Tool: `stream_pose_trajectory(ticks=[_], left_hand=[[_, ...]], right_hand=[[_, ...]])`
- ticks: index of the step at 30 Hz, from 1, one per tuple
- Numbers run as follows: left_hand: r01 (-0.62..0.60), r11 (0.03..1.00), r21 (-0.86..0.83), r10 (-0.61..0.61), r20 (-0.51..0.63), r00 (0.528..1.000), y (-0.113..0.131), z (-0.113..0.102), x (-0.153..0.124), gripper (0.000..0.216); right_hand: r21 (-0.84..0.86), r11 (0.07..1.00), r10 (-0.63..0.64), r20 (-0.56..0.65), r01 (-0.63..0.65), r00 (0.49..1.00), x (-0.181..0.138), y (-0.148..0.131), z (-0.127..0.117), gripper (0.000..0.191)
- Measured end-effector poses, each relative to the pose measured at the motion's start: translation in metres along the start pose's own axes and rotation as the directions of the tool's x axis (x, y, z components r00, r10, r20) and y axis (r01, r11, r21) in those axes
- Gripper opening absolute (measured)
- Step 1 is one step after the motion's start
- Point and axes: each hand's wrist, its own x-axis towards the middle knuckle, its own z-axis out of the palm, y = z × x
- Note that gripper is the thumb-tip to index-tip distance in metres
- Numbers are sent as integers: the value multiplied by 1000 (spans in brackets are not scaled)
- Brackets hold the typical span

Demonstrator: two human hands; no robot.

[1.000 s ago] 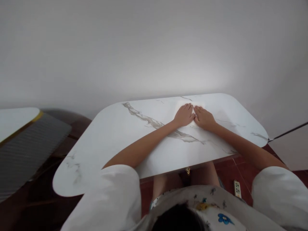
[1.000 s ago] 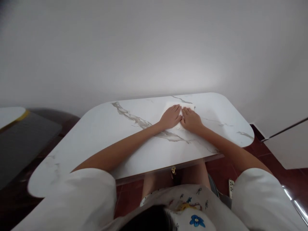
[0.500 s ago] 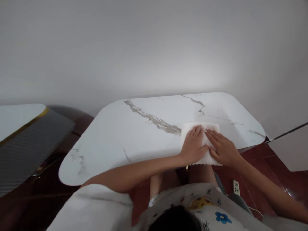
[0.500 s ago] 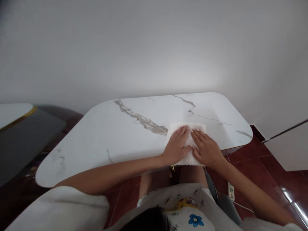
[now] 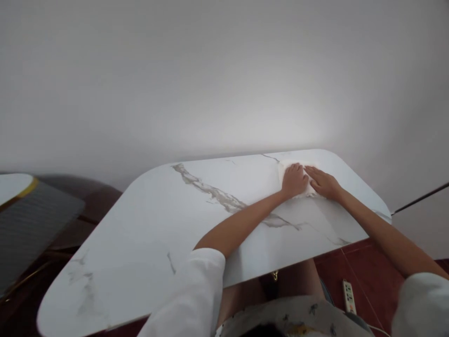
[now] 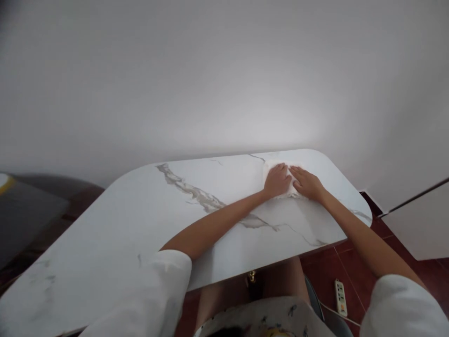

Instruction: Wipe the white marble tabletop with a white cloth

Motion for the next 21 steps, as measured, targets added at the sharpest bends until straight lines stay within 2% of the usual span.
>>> stream_pose_trajectory(ticks=[6, 11, 13, 16, 21], left_hand=[[24, 993, 119, -18, -49, 999, -48, 9, 55, 32], [-8, 992, 128, 10, -16, 1000, -59, 21, 96, 30], [-36, 991, 125, 37, -8, 999, -52, 27, 104, 31], [-87, 990, 113, 89, -6, 996, -33, 38, 105, 33], [-198, 976, 86, 198, 14, 980, 14, 44, 73, 37]], right_hand=[[-18, 1000, 11, 38, -10, 999, 81, 23, 20, 52], [-29, 995, 98, 54, -97, 994, 108, 45, 24, 52], [-32, 990, 140, 59, -139, 988, 104, 54, 22, 52], [-50, 982, 182, 49, -179, 982, 81, 65, 16, 51], [-104, 968, 228, 7, -226, 974, 11, 56, -2, 51]])
